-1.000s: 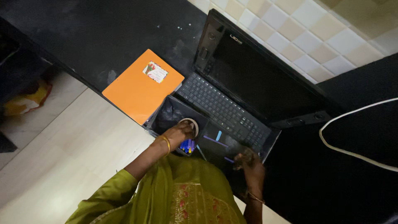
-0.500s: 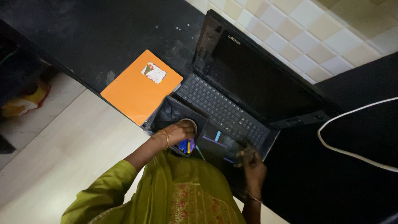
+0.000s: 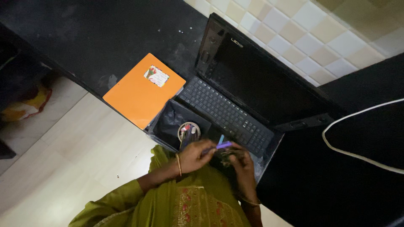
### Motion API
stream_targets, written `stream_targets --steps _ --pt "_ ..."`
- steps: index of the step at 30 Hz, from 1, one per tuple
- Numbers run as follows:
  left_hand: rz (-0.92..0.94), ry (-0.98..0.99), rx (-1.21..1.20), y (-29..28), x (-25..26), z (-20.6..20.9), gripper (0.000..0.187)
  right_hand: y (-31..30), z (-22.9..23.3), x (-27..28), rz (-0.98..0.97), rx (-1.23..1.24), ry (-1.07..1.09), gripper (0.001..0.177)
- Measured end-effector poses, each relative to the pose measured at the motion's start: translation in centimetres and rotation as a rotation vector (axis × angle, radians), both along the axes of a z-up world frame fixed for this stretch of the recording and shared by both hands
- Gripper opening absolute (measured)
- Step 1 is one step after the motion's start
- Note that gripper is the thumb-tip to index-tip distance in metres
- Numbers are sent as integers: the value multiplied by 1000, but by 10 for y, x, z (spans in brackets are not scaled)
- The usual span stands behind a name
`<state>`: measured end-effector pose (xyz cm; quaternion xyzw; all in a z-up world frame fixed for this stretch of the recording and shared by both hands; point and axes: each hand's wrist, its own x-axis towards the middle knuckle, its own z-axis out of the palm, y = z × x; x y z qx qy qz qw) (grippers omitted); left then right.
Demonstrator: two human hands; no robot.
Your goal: The person sits at a desk and repeatedly sharpens several pens using a handheld manual sharpener. They pick up each pen, rotate it while turning the sharpener, and then place it back into a container on the desk.
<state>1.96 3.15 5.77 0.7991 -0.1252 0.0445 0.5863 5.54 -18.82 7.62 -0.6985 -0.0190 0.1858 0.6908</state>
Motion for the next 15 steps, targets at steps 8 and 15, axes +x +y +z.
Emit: stream_targets --steps 8,15 --pt "-39 18 41 -1 -13 26 27 12 -3 -8 -17 64 -49 19" --pt "23 -91 137 -9 -13 15 20 13 -8 -12 -109 107 -23 19"
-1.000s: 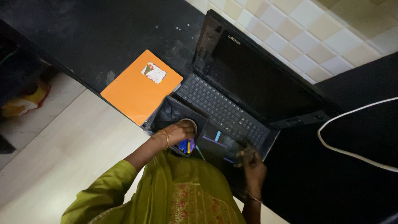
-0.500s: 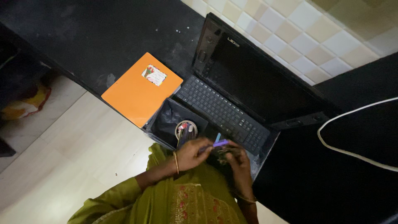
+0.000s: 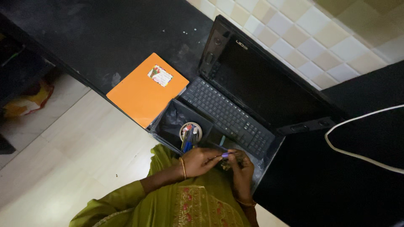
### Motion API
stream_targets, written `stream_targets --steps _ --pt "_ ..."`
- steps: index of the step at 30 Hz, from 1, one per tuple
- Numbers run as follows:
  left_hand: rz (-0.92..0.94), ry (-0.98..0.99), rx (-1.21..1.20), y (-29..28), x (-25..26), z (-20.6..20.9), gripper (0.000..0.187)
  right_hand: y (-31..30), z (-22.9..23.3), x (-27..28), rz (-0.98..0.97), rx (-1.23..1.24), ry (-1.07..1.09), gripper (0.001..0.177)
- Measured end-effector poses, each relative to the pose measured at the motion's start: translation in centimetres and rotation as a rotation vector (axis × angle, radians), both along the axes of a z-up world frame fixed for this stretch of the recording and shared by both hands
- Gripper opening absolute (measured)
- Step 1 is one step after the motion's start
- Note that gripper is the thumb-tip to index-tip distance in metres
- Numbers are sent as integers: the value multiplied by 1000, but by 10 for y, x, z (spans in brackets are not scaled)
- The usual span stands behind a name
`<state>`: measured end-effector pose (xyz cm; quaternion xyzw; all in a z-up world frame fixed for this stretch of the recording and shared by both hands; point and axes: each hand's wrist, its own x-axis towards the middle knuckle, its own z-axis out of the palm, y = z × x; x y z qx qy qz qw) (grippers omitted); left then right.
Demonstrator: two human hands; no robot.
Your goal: The person sits at a desk and repeatedly sharpens several pens using a handheld manual sharpener. They pick up each pen, rotate it while turning the sharpener, and then place it back into a container on the desk.
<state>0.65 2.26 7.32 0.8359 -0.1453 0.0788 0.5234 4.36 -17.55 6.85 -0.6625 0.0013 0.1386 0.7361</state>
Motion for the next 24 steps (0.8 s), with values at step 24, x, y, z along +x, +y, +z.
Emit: stream_targets --steps 24 --pt "59 -236 471 -18 -3 -21 22 -14 -16 3 -203 -151 32 18"
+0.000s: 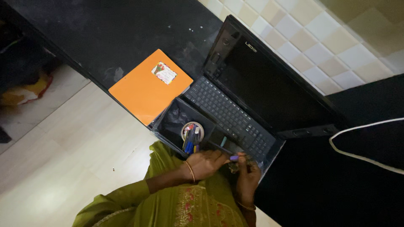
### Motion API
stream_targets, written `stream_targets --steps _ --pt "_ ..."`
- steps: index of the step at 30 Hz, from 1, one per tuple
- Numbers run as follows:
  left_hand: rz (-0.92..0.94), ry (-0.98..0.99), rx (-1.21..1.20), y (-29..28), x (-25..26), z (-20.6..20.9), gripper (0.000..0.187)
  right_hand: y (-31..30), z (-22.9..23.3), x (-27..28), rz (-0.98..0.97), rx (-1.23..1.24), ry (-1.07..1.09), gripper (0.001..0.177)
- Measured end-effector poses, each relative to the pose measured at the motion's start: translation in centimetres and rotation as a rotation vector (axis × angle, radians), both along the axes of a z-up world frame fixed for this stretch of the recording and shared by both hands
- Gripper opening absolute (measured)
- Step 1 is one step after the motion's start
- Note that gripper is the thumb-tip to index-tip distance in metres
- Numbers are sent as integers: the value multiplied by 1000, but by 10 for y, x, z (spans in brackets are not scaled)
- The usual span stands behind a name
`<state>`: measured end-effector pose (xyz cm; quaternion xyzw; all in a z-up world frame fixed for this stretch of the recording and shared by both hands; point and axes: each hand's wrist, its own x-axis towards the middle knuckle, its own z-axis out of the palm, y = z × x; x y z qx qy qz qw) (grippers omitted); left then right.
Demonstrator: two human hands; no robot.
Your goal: The person sits at a desk and repeatedly sharpens several pens using a handheld manual sharpener. They pick up each pen, rotate it while turning the sharpener, and then place it back into a container on the desk.
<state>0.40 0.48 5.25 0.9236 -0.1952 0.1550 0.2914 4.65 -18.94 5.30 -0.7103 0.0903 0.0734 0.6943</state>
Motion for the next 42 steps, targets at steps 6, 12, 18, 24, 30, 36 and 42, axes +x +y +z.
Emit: stream_targets --steps 6,12,18,24,30,36,42 --pt "162 51 -138 34 -11 1 18 -41 52 39 -309 74 -217 19" --pt "90 116 -410 15 -2 23 24 -23 19 45 108 -337 19 22" --pt "110 468 -685 5 4 3 29 -2 -44 42 445 -749 -105 37" --pt "-110 614 -1254 -6 6 -18 45 -9 -70 39 429 -786 -241 36" --pt "-46 737 -1419 -9 10 -26 39 -2 -46 40 299 -471 -185 43" --pt "36 821 -1489 -9 10 -53 36 -1 27 31 106 -394 -258 31" --pt "-107 814 -1531 -12 8 -65 32 40 80 3 319 -665 -485 28"
